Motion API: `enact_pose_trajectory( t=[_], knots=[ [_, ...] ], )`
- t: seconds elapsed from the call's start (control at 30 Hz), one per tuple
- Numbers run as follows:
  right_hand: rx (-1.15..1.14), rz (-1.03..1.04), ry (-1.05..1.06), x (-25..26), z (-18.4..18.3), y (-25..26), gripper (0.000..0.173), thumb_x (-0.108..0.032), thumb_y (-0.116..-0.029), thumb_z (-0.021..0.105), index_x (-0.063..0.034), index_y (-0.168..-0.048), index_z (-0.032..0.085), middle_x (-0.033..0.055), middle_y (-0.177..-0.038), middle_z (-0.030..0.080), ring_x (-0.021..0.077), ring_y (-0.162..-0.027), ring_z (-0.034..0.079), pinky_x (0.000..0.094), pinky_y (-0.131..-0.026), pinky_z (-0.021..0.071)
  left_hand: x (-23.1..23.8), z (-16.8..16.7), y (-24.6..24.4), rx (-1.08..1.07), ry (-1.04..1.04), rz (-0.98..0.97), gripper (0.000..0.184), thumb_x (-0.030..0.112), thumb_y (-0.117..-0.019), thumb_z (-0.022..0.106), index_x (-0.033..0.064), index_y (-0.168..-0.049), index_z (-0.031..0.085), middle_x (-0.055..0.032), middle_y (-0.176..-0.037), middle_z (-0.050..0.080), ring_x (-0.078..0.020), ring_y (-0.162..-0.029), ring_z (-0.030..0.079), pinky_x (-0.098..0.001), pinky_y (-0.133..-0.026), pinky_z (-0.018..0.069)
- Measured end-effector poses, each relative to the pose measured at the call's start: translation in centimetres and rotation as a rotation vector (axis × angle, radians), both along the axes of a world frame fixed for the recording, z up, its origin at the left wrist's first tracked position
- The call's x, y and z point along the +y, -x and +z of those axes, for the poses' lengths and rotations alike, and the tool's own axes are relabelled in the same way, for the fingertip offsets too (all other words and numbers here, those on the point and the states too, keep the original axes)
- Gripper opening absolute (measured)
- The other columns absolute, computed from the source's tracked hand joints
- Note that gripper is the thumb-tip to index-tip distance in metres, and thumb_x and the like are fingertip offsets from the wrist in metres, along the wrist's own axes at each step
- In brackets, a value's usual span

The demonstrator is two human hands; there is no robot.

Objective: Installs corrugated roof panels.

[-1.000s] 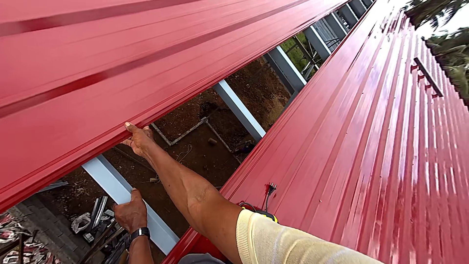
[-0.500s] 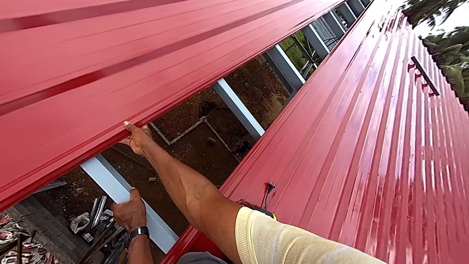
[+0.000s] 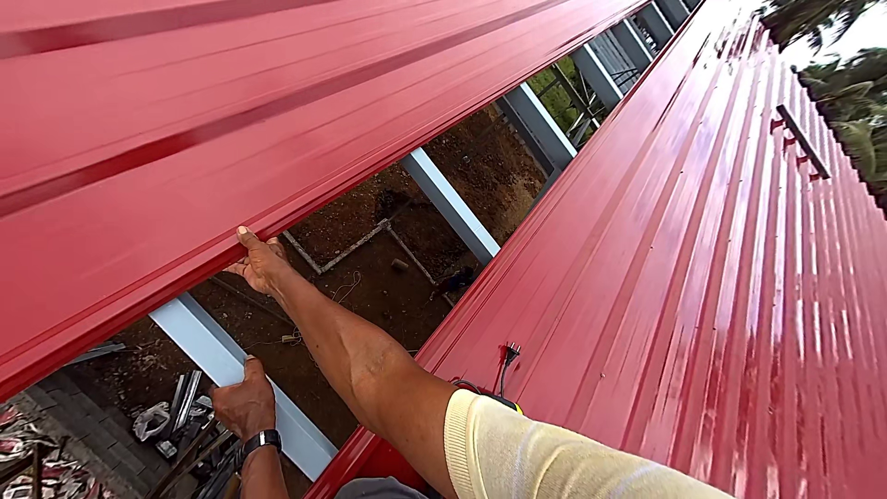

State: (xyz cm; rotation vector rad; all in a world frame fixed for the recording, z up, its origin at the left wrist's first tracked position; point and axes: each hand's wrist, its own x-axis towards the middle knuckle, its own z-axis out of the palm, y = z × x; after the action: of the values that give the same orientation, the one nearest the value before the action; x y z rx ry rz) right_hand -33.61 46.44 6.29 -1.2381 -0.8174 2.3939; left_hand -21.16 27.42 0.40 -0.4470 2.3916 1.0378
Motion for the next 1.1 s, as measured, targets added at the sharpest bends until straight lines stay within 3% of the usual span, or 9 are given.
enact_pose_trajectory(
  t=[0.5, 0.7, 1.1],
  knots=[
    [-0.042, -0.008, -0.001, -0.15, 0.33, 0.13, 0.059, -0.041, -0.1013, 0.064, -0.0245, -0.151, 0.037, 0.0178, -0.139, 0.056, 0.0371, -0.115, 0.064, 0.0594, -0.087, 0.0566, 0.02, -0.01, 0.02, 0.0, -0.001, 0.004, 0.069, 0.051, -0.0911, 0.068, -0.0047, -0.131, 0.059, -0.0258, -0.12, 0.067, -0.0388, -0.118, 0.063, -0.059, -0.101, 0.0475],
    [-0.037, -0.05, 0.023, 0.06, 0.72, 0.76, 0.054, -0.031, -0.1037, 0.062, -0.0182, -0.15, 0.038, 0.0191, -0.137, 0.056, 0.036, -0.114, 0.064, 0.0574, -0.088, 0.0574, -0.05, -0.07, -0.04, -0.008, 0.002, -0.001, 0.071, 0.052, -0.0916, 0.066, -0.0056, -0.132, 0.058, -0.0273, -0.12, 0.066, -0.0403, -0.119, 0.063, -0.06, -0.101, 0.0474],
    [-0.035, -0.055, 0.027, 0.14, 0.72, 0.67, 0.052, -0.031, -0.1043, 0.061, -0.0186, -0.15, 0.038, 0.019, -0.136, 0.057, 0.0355, -0.113, 0.064, 0.057, -0.088, 0.0573, 0.04, 0.02, -0.07, -0.008, -0.005, 0.002, 0.07, 0.051, -0.0915, 0.067, -0.0057, -0.132, 0.058, -0.0272, -0.121, 0.066, -0.0401, -0.119, 0.063, -0.0597, -0.101, 0.0472]
  ],
)
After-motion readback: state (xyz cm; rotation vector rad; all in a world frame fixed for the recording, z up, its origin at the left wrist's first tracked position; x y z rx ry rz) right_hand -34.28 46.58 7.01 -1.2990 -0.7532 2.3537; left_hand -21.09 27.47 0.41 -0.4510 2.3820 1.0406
